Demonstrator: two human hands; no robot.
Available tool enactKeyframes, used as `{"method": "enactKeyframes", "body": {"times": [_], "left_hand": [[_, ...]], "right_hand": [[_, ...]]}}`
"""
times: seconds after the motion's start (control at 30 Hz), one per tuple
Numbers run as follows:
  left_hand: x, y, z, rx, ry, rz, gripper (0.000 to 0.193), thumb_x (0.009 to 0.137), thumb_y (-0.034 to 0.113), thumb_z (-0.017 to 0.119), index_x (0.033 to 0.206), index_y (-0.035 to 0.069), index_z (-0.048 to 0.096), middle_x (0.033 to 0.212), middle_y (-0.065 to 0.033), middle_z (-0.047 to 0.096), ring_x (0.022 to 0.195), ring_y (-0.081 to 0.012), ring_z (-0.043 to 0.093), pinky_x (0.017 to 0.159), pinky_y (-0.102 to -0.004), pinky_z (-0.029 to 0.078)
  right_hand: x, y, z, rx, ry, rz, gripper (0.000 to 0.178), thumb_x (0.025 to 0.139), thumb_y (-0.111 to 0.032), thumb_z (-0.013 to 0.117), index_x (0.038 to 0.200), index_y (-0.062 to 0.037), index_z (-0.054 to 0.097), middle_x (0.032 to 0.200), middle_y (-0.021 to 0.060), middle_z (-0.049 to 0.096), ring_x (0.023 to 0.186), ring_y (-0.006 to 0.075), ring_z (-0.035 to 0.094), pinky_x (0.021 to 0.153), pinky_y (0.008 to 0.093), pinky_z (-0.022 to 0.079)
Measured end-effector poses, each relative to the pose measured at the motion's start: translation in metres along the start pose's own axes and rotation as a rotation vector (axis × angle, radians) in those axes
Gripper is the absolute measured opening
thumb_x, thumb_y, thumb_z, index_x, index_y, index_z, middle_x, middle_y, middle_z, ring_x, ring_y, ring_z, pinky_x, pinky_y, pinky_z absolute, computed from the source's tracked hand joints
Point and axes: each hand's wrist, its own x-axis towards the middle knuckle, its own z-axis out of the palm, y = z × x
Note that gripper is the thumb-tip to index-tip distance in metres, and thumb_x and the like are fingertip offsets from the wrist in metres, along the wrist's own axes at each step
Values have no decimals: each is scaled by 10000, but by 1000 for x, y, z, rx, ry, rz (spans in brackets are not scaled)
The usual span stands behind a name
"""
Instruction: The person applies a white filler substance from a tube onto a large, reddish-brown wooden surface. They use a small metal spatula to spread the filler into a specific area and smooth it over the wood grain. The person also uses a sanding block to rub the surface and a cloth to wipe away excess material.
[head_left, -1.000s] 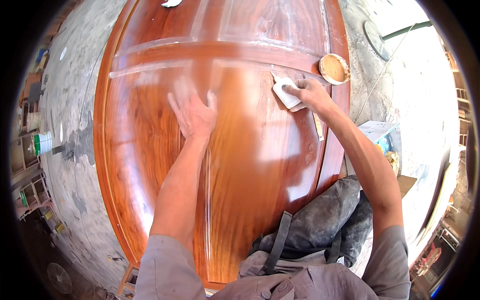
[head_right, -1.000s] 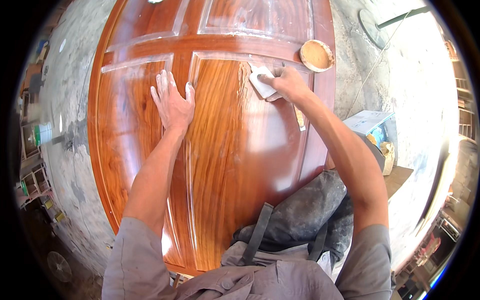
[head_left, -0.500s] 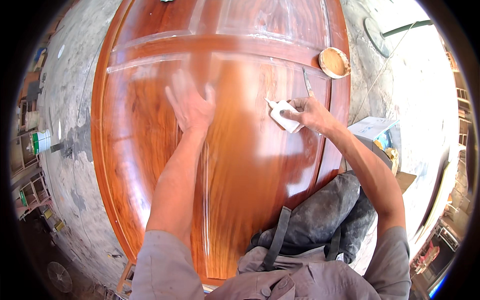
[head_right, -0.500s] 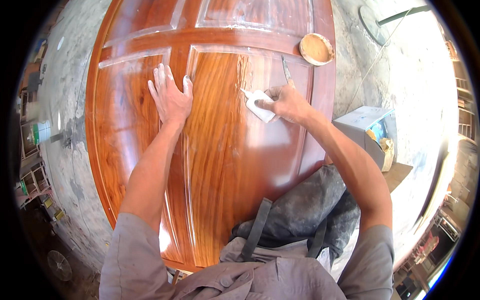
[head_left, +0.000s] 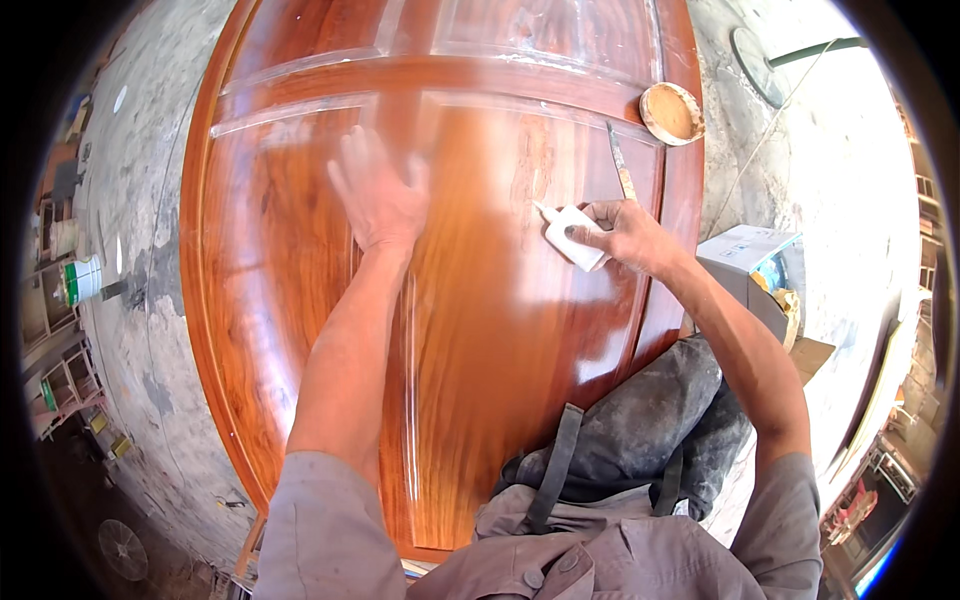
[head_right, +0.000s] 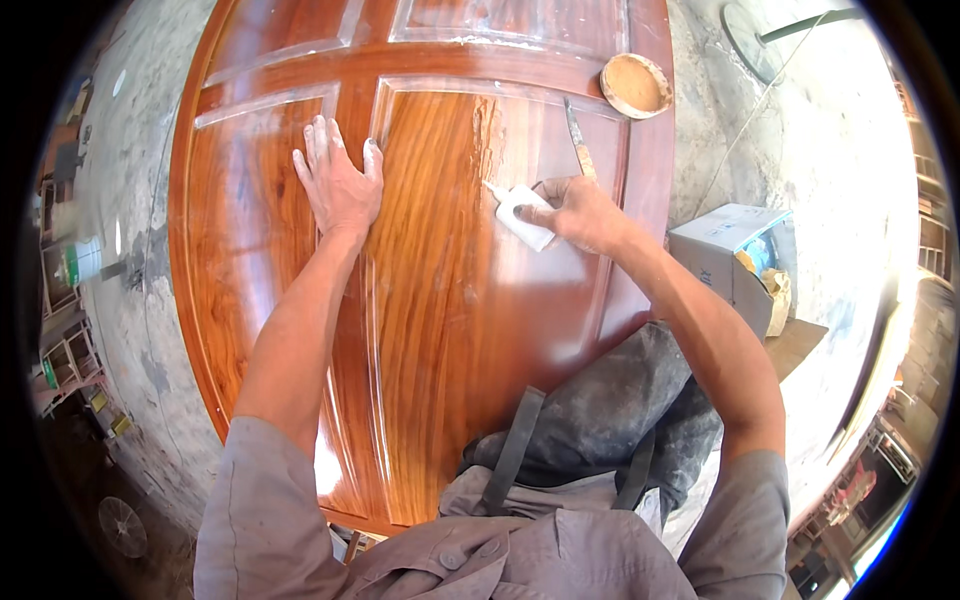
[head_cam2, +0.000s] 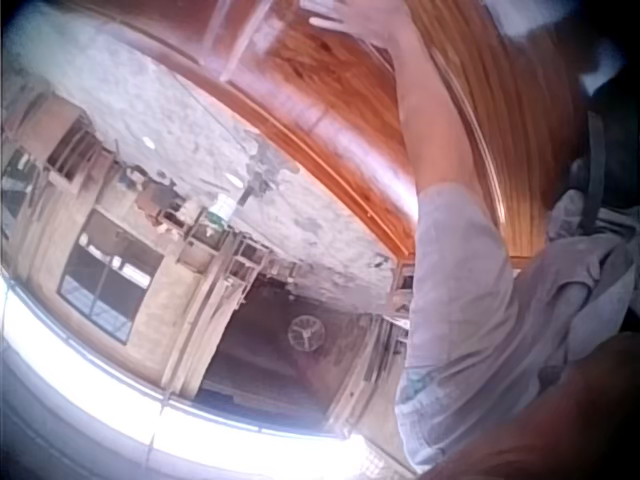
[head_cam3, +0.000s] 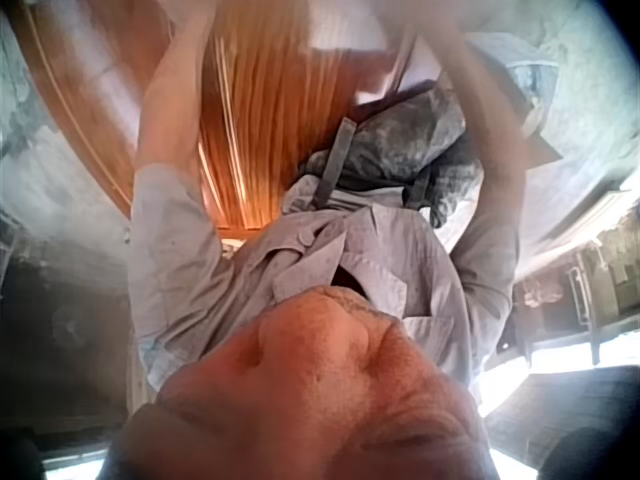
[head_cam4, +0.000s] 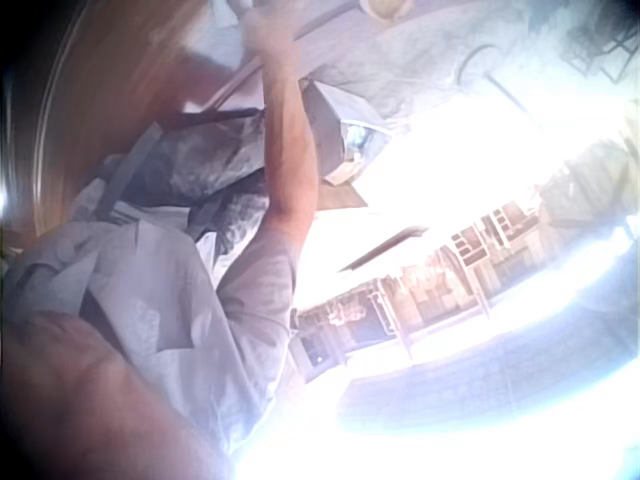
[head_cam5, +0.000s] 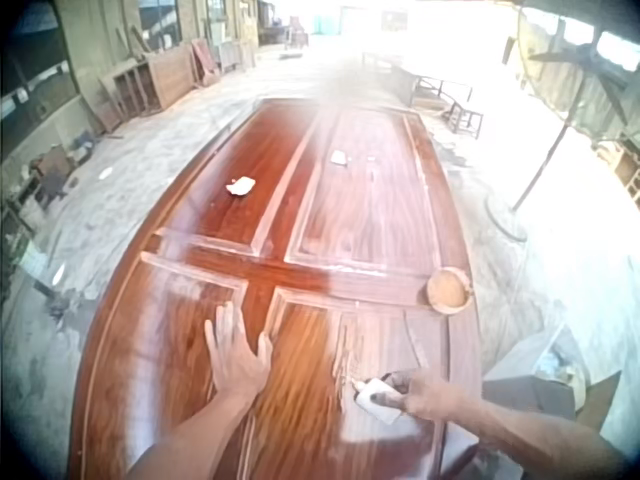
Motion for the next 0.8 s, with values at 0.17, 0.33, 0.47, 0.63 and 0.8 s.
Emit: {"method": "enactKeyframes", "body": {"times": [0.17,0.33,0.47,0.63,0.8], "left_hand": [[1,-2,-1,-13,15,-2,717,1052,400,574,1578,-64,427,1702,-220,355,1611,-337,269,1331,-540,143],[1,-2,-2,5,-6,-12,732,1052,418,565,1579,-69,423,1693,-220,371,1610,-331,272,1331,-535,140],[2,-4,-1,38,-3,-5,748,1053,445,551,1581,-70,423,1686,-223,383,1611,-331,271,1333,-533,133],[2,-3,-2,-1,-4,-12,737,1054,425,558,1579,-74,422,1692,-230,367,1611,-335,266,1335,-539,127],[0,-3,-3,-4,4,-9,738,1054,416,562,1582,-77,413,1702,-233,345,1612,-340,262,1336,-542,126]], "right_hand": [[-4,8,12,54,-29,-64,263,1002,-246,769,1113,-7,749,939,52,752,868,113,664,766,283,518],[-5,-2,20,332,118,-281,180,1019,-112,749,1178,-35,711,1024,27,732,924,75,668,756,277,548],[-3,0,37,154,305,-498,179,963,-97,805,1092,-33,698,1047,52,746,886,119,708,707,310,572],[-6,-1,61,-360,515,-878,275,873,-55,838,1121,-47,719,1042,133,769,873,326,734,737,402,588],[6,-13,56,-374,628,-732,280,879,-59,826,1138,-52,721,973,142,750,863,335,730,723,418,580]]}}
